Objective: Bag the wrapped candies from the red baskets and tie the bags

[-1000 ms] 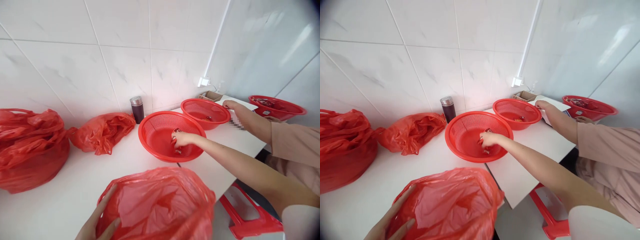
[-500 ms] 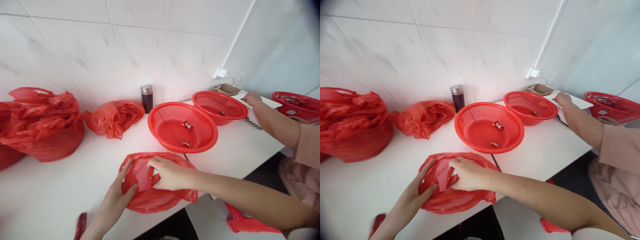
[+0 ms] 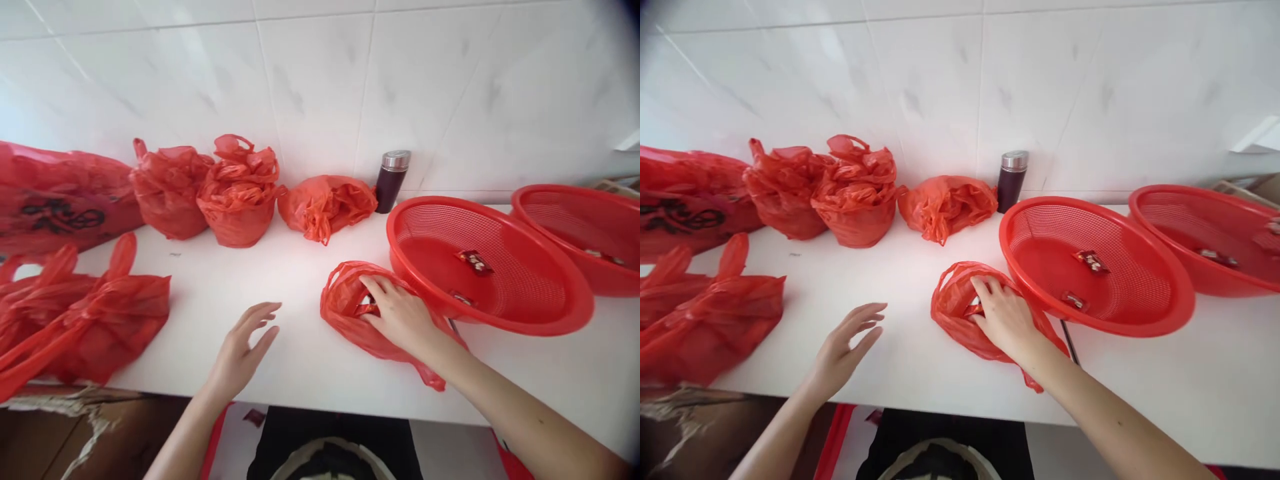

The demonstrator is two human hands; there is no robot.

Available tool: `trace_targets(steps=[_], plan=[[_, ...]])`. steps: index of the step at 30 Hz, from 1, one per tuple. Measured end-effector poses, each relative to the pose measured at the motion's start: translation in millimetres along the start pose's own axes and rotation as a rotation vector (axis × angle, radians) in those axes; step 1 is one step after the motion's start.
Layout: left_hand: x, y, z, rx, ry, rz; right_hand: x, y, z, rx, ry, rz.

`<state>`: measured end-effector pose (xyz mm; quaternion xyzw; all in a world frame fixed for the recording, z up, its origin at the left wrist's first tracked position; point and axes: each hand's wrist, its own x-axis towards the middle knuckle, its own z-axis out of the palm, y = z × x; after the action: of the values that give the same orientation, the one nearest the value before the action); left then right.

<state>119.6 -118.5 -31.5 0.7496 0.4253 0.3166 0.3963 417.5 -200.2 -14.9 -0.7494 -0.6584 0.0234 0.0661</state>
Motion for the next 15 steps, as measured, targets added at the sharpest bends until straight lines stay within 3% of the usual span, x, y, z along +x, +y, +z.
trace_targets(steps=[4,7,12,14,15], plan=[[-42.8,-32.3,-42.3,-0.129,0.384,-0.221,-8.3,-3.4,-18.6,0.147,0.038,-0.056],[-58.2,-45.3,-51.1,-0.249,0.591,-0.293,-13.1,-4.9,-29.7,0.258,0.068,-0.072],[-65.5,-56.8,-35.6,-0.192,0.541,-0.280,-33.0,-15.0,-51.1,0.395,0.111,-0.056],[-68.7,-62.2,-29.3,-0.178,0.540,-0.275,-50.1,-23.5,-59.6,0.489,0.039,-0.053],[-70.4,-64.9,-26.8,-0.173,0.546,-0.273,-60.9,-27.8,-62.0,0.554,-0.056,-0.057]])
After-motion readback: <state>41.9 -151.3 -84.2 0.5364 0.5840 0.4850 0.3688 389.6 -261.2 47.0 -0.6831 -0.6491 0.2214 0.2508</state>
